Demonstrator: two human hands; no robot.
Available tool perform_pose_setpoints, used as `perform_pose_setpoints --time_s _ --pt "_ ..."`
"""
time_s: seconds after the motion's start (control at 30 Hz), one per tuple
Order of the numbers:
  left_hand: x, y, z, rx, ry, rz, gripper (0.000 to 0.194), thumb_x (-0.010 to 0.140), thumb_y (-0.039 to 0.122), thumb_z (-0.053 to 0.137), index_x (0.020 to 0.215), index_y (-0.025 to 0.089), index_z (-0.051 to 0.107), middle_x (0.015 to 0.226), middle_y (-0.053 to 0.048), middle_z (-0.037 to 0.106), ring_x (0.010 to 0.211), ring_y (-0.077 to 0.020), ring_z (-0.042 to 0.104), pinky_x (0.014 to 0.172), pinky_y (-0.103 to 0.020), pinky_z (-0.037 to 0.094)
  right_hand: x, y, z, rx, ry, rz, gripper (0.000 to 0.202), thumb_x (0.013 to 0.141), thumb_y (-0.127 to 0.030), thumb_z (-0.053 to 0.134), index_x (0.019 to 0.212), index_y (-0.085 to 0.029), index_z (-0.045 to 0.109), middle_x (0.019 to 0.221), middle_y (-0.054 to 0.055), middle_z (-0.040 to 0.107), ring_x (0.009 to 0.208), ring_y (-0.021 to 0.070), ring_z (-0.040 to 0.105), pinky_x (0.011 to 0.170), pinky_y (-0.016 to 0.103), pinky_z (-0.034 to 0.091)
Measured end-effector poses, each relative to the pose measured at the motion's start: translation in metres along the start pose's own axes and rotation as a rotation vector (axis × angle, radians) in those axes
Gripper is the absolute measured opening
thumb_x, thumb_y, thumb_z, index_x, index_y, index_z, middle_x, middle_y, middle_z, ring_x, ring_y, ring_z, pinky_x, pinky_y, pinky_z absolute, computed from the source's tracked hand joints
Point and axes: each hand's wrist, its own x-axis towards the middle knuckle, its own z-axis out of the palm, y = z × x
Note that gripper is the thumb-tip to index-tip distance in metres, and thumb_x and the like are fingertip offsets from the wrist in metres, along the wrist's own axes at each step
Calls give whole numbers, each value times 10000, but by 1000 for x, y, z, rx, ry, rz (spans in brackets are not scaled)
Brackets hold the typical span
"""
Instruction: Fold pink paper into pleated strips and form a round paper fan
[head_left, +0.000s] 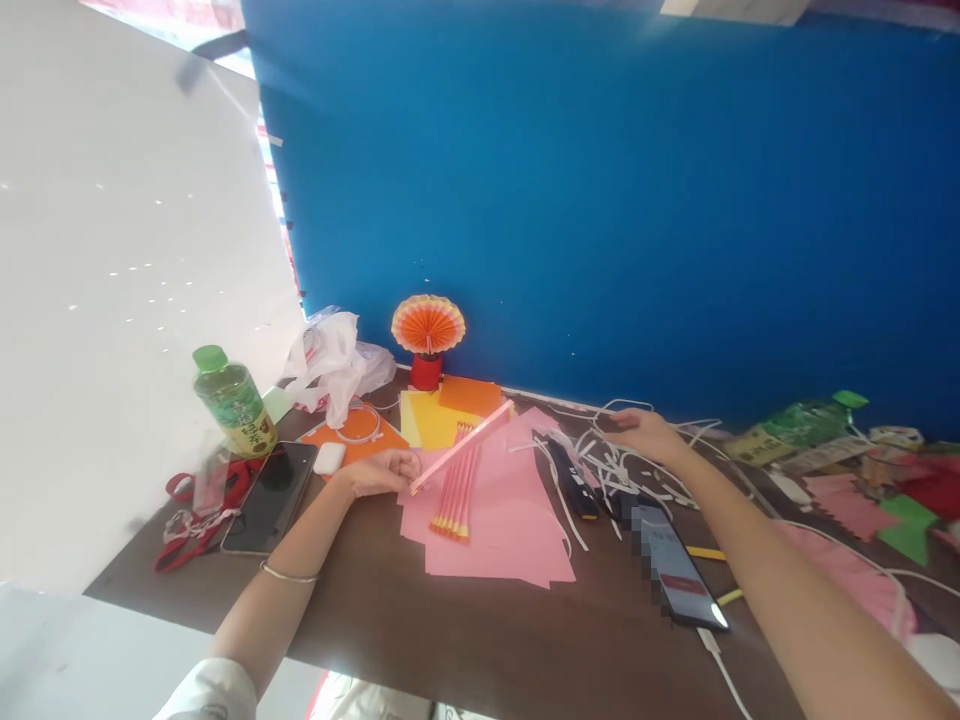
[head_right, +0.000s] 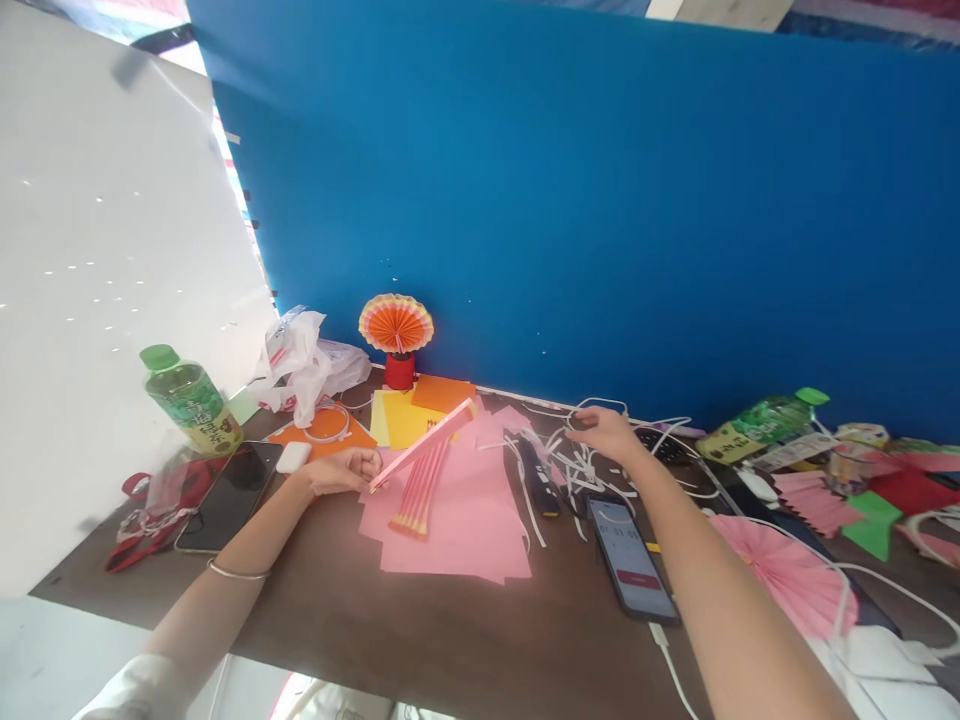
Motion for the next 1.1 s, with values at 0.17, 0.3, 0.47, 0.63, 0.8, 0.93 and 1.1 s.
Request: perform_pose_setpoints --time_s 0.17,0.3,0.47,0.63,0.8,0.93,1.1 --pt "-3 4 4 18 66 -4 286 565 106 755 745 135 536 712 -17 626 636 -85 567 597 -180 397 -24 -15 9 268 -277 262 276 518 -387 771 623 -156 663 581 50 638 515 153 575 491 267 449" --pt "-3 7 8 -1 105 21 285 563 129 760 743 145 539 733 -25 636 753 -128 600 693 -213 419 -35 -30 8 722 -296 565 224 516 -291 806 650 -168 677 685 69 667 630 165 616 571 274 517" --pt "-3 7 9 -15 123 49 283 574 119 754 761 148 544 724 -20 635 742 -122 594 678 -205 408 -46 -45 7 973 -353 576 150 596 -212 775 680 -153 666 682 53 639 605 129 597 592 253 533" --pt "-4 6 8 -15 154 41 302 554 103 753 763 152 541 712 -5 627 674 -97 566 626 -189 382 -52 -50 5 1046 -377 573 179 588 -222 772 697 -152 650 715 31 634 609 105 580 606 240 520" --pt "-1 4 8 -5 226 108 298 566 128 745 767 162 529 762 -22 644 778 -131 605 722 -223 403 -54 -47 9 746 -335 411 247 531 -221 745 747 -182 630 829 44 644 744 166 610 722 323 499" --pt "9 -3 8 55 395 202 292 582 190 741 727 173 487 797 -26 663 903 -166 615 813 -257 401 -69 -58 32 84 -265 112 132 597 -289 666 634 -186 592 747 32 628 769 204 586 746 335 443" --pt "18 -12 8 149 482 283 283 583 207 730 714 164 483 812 -31 672 834 -163 630 793 -274 424 -104 -104 81 -8 -564 35 445 845 -482 369 560 -187 543 595 50 603 602 190 569 604 290 406"
